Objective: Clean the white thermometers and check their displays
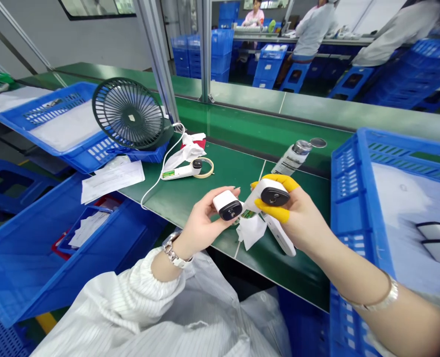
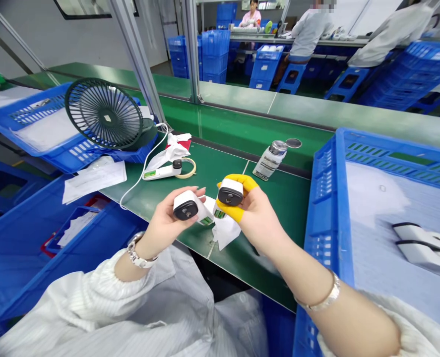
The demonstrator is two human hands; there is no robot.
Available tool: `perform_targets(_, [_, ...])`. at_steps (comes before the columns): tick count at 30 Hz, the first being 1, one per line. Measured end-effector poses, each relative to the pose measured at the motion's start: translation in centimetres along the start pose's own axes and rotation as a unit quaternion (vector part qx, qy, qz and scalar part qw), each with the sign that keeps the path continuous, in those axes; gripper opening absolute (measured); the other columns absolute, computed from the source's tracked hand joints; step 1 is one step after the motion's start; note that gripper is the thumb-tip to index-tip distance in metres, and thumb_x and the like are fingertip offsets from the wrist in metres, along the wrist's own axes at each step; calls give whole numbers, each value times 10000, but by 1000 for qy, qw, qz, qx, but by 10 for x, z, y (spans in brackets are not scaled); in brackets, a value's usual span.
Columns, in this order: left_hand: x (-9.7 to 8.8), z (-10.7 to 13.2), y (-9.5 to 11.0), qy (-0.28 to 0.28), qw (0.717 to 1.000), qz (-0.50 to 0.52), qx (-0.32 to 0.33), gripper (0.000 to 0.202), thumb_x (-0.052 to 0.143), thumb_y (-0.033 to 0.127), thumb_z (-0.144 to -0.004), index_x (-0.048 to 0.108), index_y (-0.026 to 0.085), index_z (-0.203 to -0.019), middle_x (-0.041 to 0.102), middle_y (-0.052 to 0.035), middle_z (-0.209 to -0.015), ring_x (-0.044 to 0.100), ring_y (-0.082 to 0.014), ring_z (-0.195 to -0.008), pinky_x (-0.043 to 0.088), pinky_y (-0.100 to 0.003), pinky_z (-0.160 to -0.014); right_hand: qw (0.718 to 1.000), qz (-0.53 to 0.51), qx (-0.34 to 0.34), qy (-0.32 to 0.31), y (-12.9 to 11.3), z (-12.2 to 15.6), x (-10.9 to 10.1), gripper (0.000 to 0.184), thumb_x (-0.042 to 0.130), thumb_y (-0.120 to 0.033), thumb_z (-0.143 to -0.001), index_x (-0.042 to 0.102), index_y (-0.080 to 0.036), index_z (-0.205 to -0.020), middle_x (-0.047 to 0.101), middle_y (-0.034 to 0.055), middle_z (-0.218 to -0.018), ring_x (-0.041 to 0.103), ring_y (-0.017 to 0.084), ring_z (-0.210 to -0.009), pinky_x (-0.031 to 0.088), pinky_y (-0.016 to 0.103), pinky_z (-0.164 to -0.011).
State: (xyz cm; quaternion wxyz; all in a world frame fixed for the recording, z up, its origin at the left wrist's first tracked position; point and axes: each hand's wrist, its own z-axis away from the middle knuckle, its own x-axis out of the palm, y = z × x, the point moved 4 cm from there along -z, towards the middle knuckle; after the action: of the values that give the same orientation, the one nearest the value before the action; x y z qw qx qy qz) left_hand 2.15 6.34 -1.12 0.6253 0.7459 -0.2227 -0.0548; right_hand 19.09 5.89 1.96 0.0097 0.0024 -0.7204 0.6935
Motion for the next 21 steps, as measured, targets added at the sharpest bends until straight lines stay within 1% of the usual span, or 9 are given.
perform_targets(3, [2, -13, -12, 3, 999, -34, 32, 451, 668, 194, -755, 511, 210, -1178, 566, -98, -1266, 551, -228, -1142, 468, -355, -947, 999, 28, 24, 10, 13, -6, -6, 440, 727, -190, -614, 512, -238, -996, 634, 1, -982, 616, 176, -882, 506, 335, -785])
perform_targets(5, [2, -20, -23, 1, 996, -85, 25, 418, 661, 219, -755, 528, 186, -1150, 587, -108, -1228, 566, -221, -1112, 479, -339, -921, 997, 32, 63, -6, 31, -10, -6, 430, 731, -188, -604, 509, -229, -970, 633, -7, -942, 618, 176, -856, 496, 344, -794])
perform_targets(8, [-1, -26, -37, 3, 990, -143, 6, 331, 664, 249, -746, 575, 155, -1050, 641, -102, -1109, 609, -208, -1009, 490, -326, -879, 993, 21, 110, -35, 58, -16, -3, 371, 744, -204, -600, 555, -205, -920, 639, -1, -871, 617, 196, -841, 481, 369, -811])
perform_targets(11, [-3, -23, -37, 12, 985, -173, 5, 289, 635, 274, -774, 585, 154, -1032, 657, -93, -1063, 627, -201, -951, 499, -325, -851, 991, -2, 134, -19, 69, -19, -3, 365, 757, -235, -599, 576, -193, -913, 635, 10, -872, 608, 206, -858, 478, 367, -809])
perform_targets(14, [-3, -13, -24, 17, 980, -195, 36, 307, 599, 234, -803, 579, 171, -1103, 639, -99, -1121, 612, -212, -1007, 485, -337, -884, 987, -42, 155, 26, 61, -20, -7, 370, 737, -317, -644, 537, -202, -933, 618, -8, -813, 607, 173, -786, 498, 333, -745])
perform_targets(16, [-2, -8, -9, 22, 950, -285, 127, 388, 596, 182, -795, 550, 226, -1178, 591, -72, -1224, 562, -218, -1113, 448, -341, -958, 981, -76, 172, 56, 51, -19, -7, 386, 695, -375, -695, 492, -209, -977, 594, -23, -750, 605, 147, -697, 504, 307, -683])
perform_targets(17, [-1, -5, 0, 25, 931, -308, 196, 402, 584, 151, -792, 547, 242, -1182, 554, -62, -1275, 525, -228, -1164, 415, -360, -999, 976, -95, 183, 67, 45, -18, -6, 383, 660, -400, -727, 468, -208, -997, 575, -31, -712, 602, 140, -644, 503, 300, -643])
perform_targets(19, [6, -4, 10, -37, 893, -338, 294, 477, 527, 103, -802, 491, 255, -1252, 463, -52, -1370, 429, -238, -1262, 341, -373, -1065, 965, -141, 208, 70, 36, -15, 0, 372, 582, -432, -779, 429, -199, -1026, 551, -36, -659, 593, 139, -560, 491, 291, -561])
perform_targets(21, [18, -8, 13, -121, 844, -380, 360, 565, 481, 83, -805, 389, 223, -1345, 361, -54, -1443, 336, -215, -1326, 271, -320, -1107, 958, -183, 213, 62, 27, -11, 7, 363, 502, -493, -815, 450, -182, -995, 561, -17, -650, 599, 143, -551, 483, 279, -542])
